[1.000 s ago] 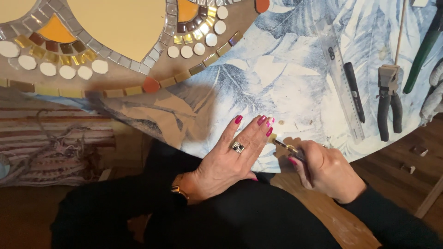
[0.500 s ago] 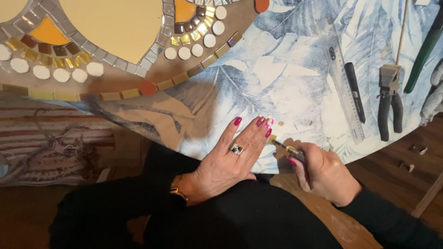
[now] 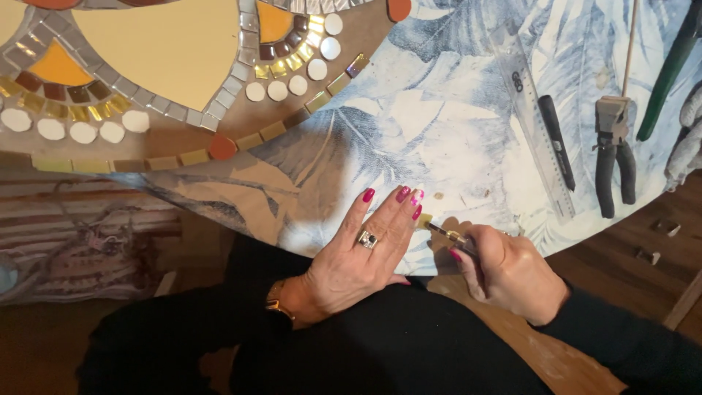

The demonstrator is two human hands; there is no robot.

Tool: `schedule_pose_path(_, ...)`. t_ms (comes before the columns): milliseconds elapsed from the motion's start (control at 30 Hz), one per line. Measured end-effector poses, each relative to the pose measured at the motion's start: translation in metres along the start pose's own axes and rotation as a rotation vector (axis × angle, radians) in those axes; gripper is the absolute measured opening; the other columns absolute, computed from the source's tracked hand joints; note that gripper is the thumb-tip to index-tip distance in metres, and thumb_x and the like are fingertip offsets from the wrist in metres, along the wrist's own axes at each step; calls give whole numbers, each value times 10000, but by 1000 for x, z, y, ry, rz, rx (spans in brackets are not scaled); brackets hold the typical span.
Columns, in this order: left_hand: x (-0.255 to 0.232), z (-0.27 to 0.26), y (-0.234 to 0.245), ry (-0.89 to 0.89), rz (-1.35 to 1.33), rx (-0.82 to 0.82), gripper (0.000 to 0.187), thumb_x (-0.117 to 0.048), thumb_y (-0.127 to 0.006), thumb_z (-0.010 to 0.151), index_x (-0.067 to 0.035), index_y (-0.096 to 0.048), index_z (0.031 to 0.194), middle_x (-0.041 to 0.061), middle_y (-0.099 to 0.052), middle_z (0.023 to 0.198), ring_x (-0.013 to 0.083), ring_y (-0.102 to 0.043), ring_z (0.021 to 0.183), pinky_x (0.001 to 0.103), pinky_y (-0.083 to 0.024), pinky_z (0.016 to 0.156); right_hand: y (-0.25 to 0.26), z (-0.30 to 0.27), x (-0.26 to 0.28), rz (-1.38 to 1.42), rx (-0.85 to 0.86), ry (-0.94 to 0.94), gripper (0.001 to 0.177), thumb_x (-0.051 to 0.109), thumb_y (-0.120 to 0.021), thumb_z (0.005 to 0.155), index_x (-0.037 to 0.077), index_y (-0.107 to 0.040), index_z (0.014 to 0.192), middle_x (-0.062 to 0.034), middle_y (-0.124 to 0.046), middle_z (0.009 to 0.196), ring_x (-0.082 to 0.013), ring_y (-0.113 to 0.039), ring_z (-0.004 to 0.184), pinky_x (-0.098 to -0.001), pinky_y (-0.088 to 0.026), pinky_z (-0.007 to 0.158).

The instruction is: Creating a decorative mosaic mandala by cutting and placing glass tiles on a round base.

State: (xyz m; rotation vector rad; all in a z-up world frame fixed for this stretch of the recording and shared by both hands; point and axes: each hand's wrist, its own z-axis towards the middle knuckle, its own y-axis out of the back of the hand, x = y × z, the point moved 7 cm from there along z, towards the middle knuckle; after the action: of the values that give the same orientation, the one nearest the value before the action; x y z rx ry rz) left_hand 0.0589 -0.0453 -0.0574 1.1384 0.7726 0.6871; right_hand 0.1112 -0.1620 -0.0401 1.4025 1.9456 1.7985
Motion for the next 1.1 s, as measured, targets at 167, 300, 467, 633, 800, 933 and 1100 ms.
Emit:
schedule_pose_path(167,1,2,7,4,-45,-31,757,-572,-509,757,31,-455,1210,220,-322,1314,330,-279,1244,477,-216,1013,2,-1,0,-27,2,15,214,110,-570,733,-40,-472,850,-81,-586,579,-181,-559,388,-259,-454,371)
schedule_pose_path(300,2,3,6,-4,-59,-30,763,-574,-508,768,36,-442,1220,218,-316,1319,325,-288,1243,484,-218,1013,0,0,-3,7,37,40,192,136,-586,738,22,-431,743,-48,-552,551,-149,-506,354,-250,-431,361)
schedule_pose_path(467,1,3,4,-1,-5,-27,767,-600,-502,758,4,-452,1228,196,-335,1319,305,-300,1241,479,-219,1015,-1,1,-4,2,42,38,193,122,-580,728,1,-438,778,-58,-566,563,-162,-522,356,-256,-435,349)
schedule_pose_path(633,2,3,4,1,42,-36,787,-630,-511,742,-17,-460,1232,165,-349,1323,282,-305,1244,476,-206,1021,-5,1,-9,41,110,17,211,176,-588,733,26,-441,747,-48,-582,561,-139,-532,352,-239,-449,330)
schedule_pose_path(800,1,1,-1,5,35,-29,759,-614,-479,780,-12,-446,1241,172,-341,1326,282,-305,1245,477,-202,1021,-6,2,-9,48,109,62,199,160,-578,741,27,-431,727,-51,-580,556,-128,-516,336,-236,-443,307)
schedule_pose_path(933,4,4,5,14,43,-15,712,-564,-460,797,-9,-437,1243,163,-359,1319,266,-300,1250,461,-190,1029,-5,2,-11,24,91,46,205,156,-588,725,20,-436,746,-36,-565,528,-142,-515,322,-242,-433,312)
schedule_pose_path(1100,3,4,5,17,39,-20,711,-569,-466,791,-17,-446,1238,154,-375,1313,256,-313,1246,459,-186,1030,-6,2,-11,20,102,63,203,156,-581,737,25,-426,744,-42,-563,528,-140,-504,314,-245,-422,288)
